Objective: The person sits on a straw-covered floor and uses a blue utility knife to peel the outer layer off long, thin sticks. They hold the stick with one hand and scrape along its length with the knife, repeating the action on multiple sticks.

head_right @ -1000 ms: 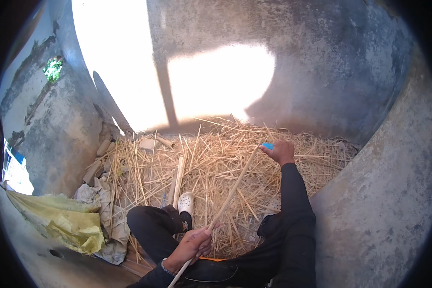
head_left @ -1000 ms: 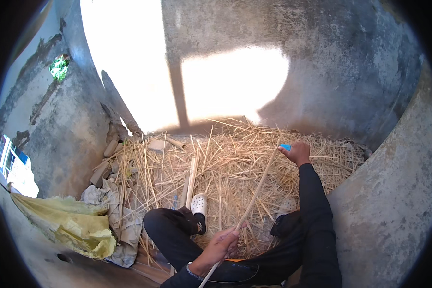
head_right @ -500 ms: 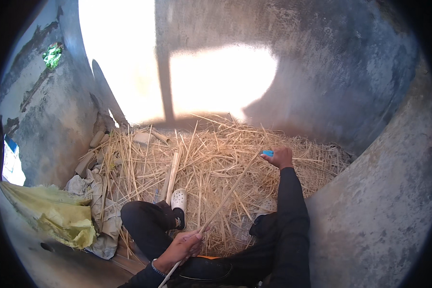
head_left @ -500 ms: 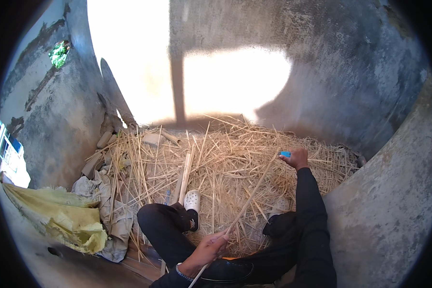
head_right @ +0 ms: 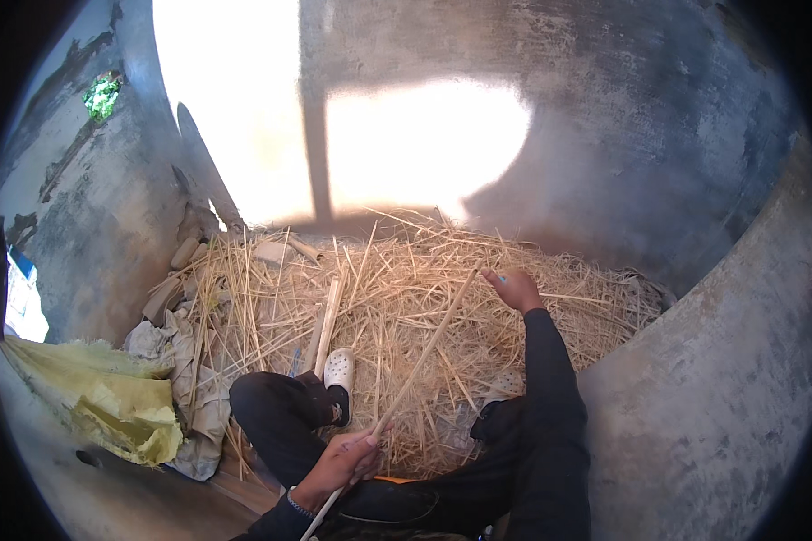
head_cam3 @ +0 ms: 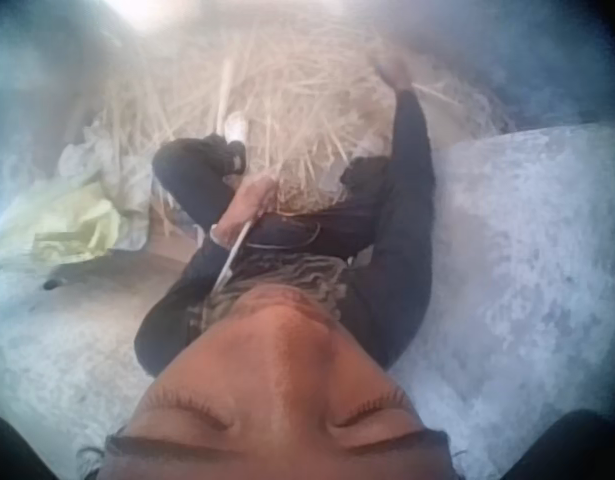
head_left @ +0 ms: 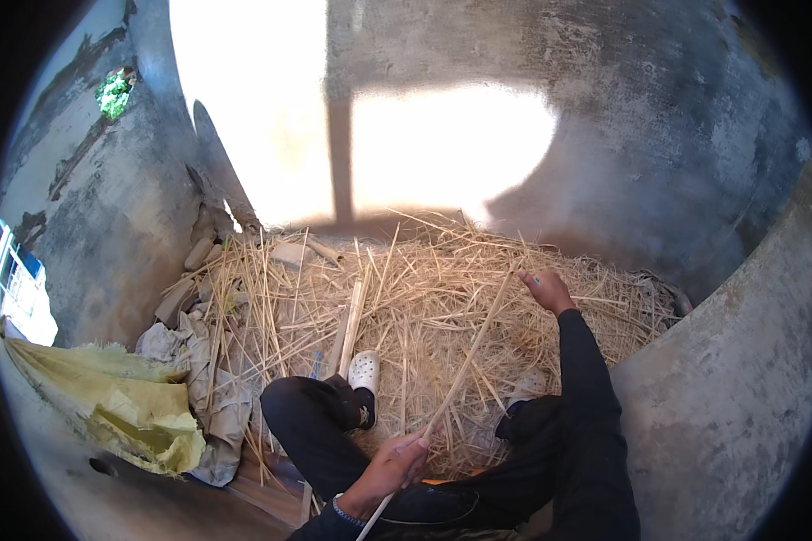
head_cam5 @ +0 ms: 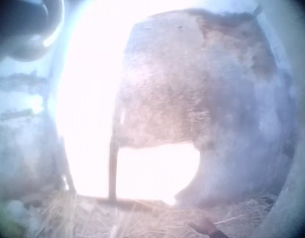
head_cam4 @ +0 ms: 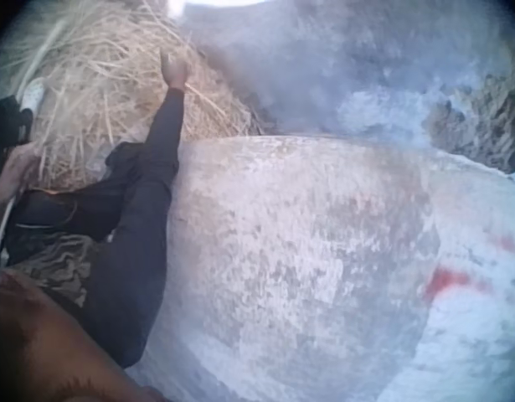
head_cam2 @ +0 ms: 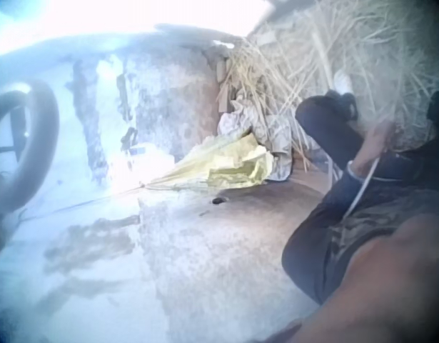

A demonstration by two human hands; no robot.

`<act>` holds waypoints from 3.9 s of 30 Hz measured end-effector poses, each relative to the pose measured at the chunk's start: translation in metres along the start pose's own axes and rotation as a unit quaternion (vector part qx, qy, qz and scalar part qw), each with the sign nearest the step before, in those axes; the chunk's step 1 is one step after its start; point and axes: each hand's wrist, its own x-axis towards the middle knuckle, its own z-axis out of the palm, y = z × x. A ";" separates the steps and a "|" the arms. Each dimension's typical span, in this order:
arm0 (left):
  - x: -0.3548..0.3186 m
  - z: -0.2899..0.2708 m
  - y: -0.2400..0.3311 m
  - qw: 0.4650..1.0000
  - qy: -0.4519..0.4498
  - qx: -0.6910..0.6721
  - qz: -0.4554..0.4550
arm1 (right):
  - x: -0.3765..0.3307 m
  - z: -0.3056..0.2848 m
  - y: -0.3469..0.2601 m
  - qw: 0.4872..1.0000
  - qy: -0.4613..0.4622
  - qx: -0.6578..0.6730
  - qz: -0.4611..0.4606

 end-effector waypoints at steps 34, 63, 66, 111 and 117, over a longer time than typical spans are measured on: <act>0.008 0.019 0.026 0.983 0.155 0.004 0.100 | -0.162 0.036 -0.178 0.944 0.115 -0.077 -0.301; -0.004 0.030 0.016 0.963 0.135 0.188 0.138 | -0.089 0.004 -0.132 0.969 0.178 -0.096 -0.143; -0.010 0.031 0.012 0.962 0.117 0.219 0.114 | -0.060 -0.021 -0.106 0.980 0.179 -0.085 0.007; 0.004 0.024 0.038 0.987 0.126 -0.032 0.089 | -0.152 0.019 -0.185 0.949 0.064 -0.103 -0.292; -0.005 0.027 0.023 0.989 0.120 0.018 0.082 | -0.082 -0.008 -0.137 0.977 0.151 -0.097 -0.112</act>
